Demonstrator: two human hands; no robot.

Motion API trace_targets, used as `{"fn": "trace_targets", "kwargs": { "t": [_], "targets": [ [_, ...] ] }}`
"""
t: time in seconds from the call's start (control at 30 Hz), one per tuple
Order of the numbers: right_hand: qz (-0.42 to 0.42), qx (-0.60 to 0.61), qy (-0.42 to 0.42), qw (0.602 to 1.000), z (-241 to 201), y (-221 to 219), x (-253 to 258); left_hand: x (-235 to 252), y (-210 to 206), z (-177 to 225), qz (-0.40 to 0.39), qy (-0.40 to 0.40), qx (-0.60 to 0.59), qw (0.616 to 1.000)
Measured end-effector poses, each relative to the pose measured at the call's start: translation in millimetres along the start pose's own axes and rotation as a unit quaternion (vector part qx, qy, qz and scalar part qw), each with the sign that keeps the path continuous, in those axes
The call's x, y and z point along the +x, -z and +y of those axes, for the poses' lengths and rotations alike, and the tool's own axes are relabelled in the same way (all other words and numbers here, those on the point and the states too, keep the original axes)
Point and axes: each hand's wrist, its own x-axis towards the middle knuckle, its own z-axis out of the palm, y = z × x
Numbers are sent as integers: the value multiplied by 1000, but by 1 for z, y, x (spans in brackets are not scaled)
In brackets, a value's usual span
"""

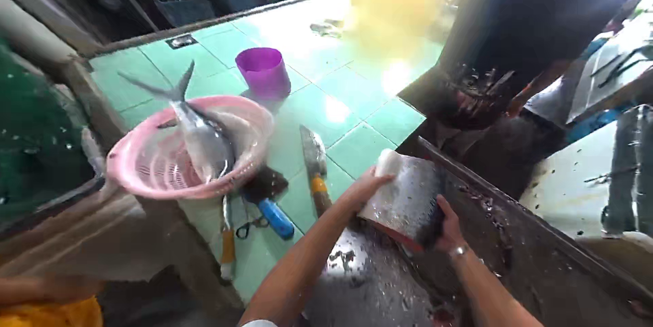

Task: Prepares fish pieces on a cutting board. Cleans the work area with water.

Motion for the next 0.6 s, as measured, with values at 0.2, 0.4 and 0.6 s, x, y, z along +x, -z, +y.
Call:
{"fn": "trace_targets", "kwargs": {
  "t": [0.2, 0.4, 0.6],
  "targets": [
    [8, -142, -12, 990, -36, -71, 187, 126, 97, 56, 68, -3, 15, 998],
    [29, -346, 15, 938, -70, -112, 296, 234, 145, 71, 179, 19, 209, 961],
    [-34, -398, -44, 916, -70, -45, 238, 223, 124, 88, 320, 32, 322, 890]
  ]
}}
